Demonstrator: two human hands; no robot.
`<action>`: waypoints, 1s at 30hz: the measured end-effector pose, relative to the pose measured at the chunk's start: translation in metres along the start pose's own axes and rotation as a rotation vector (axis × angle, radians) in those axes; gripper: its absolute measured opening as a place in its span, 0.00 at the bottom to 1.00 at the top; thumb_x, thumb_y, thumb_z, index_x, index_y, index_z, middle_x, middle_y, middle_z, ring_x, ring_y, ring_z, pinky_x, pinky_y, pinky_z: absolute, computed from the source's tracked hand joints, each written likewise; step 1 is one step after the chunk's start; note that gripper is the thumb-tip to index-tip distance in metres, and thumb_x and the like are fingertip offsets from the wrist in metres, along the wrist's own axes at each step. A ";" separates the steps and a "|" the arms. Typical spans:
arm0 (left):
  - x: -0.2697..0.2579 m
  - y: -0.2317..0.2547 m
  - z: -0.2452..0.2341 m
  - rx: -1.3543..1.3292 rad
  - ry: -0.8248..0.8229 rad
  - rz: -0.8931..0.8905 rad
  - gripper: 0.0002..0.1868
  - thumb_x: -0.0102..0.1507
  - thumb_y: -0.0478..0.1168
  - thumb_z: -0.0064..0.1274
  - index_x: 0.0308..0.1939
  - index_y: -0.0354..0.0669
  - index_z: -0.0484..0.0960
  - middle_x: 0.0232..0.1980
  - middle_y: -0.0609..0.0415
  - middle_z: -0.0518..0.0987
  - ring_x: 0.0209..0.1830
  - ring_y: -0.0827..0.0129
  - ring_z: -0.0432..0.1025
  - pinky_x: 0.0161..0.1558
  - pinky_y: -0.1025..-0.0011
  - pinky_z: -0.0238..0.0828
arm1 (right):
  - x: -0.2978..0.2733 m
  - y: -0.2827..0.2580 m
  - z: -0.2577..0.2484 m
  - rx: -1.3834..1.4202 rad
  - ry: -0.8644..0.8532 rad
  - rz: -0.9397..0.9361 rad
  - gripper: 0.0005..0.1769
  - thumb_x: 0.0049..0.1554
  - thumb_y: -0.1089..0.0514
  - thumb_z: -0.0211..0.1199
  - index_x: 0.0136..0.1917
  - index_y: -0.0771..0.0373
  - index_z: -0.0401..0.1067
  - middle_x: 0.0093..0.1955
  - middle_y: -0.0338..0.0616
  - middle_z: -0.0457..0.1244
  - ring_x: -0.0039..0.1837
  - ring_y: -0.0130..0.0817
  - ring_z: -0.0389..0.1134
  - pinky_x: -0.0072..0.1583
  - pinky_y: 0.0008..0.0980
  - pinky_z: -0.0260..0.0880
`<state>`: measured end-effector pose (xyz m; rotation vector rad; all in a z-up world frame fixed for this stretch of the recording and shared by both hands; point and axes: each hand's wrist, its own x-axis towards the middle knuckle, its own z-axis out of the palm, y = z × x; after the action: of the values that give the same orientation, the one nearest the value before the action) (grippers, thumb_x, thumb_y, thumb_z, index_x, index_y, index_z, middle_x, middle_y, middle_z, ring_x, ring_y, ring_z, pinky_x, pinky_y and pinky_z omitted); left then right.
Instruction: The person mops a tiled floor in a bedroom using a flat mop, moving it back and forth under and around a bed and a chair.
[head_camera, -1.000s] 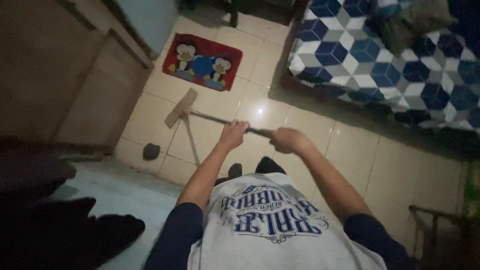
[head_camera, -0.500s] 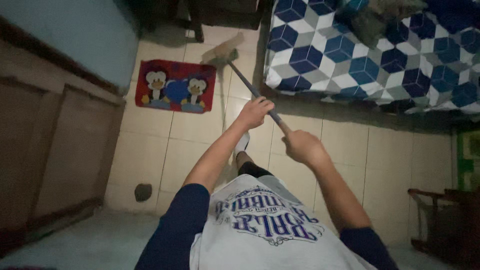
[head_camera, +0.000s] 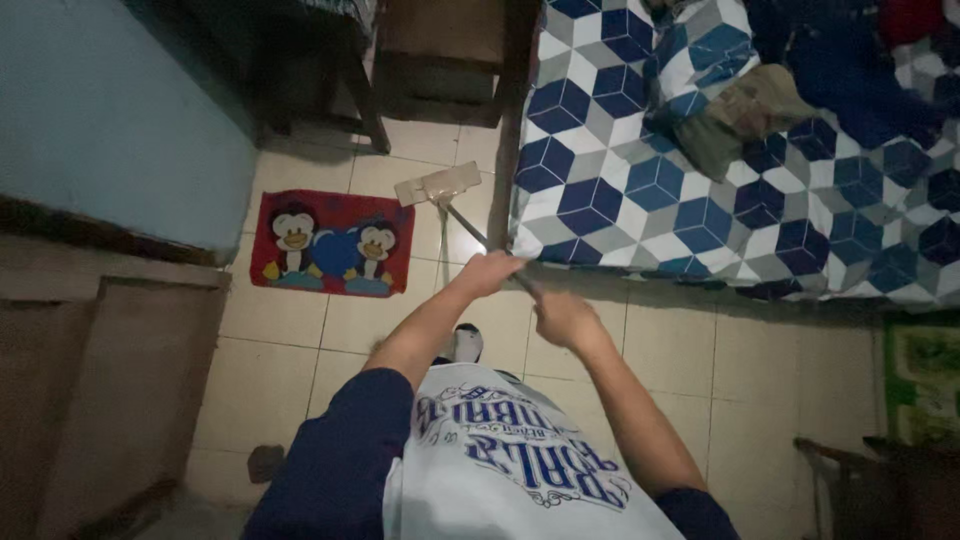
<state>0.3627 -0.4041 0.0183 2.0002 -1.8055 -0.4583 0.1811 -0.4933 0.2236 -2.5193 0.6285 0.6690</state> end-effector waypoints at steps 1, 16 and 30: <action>0.010 -0.010 -0.009 -0.004 0.003 0.000 0.25 0.60 0.31 0.49 0.60 0.56 0.76 0.53 0.58 0.81 0.54 0.57 0.74 0.39 0.55 0.73 | 0.015 0.001 -0.011 0.000 0.069 -0.053 0.38 0.54 0.59 0.54 0.78 0.47 0.56 0.47 0.60 0.70 0.49 0.60 0.73 0.51 0.57 0.72; 0.140 -0.217 -0.178 -0.119 0.030 0.230 0.21 0.59 0.30 0.49 0.56 0.49 0.76 0.52 0.50 0.82 0.55 0.49 0.75 0.48 0.53 0.75 | 0.204 -0.130 -0.224 0.058 -0.074 0.185 0.33 0.57 0.59 0.52 0.74 0.40 0.62 0.52 0.62 0.69 0.53 0.59 0.73 0.54 0.53 0.75; 0.113 -0.282 -0.204 -0.201 -0.205 0.361 0.24 0.59 0.31 0.49 0.60 0.49 0.73 0.55 0.53 0.78 0.59 0.51 0.71 0.49 0.55 0.75 | 0.267 -0.170 -0.168 0.143 -0.043 0.303 0.32 0.56 0.60 0.51 0.74 0.46 0.65 0.51 0.64 0.69 0.54 0.62 0.72 0.56 0.56 0.71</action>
<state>0.7191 -0.4771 0.0555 1.4979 -2.0937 -0.7163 0.5353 -0.5295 0.2597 -2.2939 1.0177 0.7515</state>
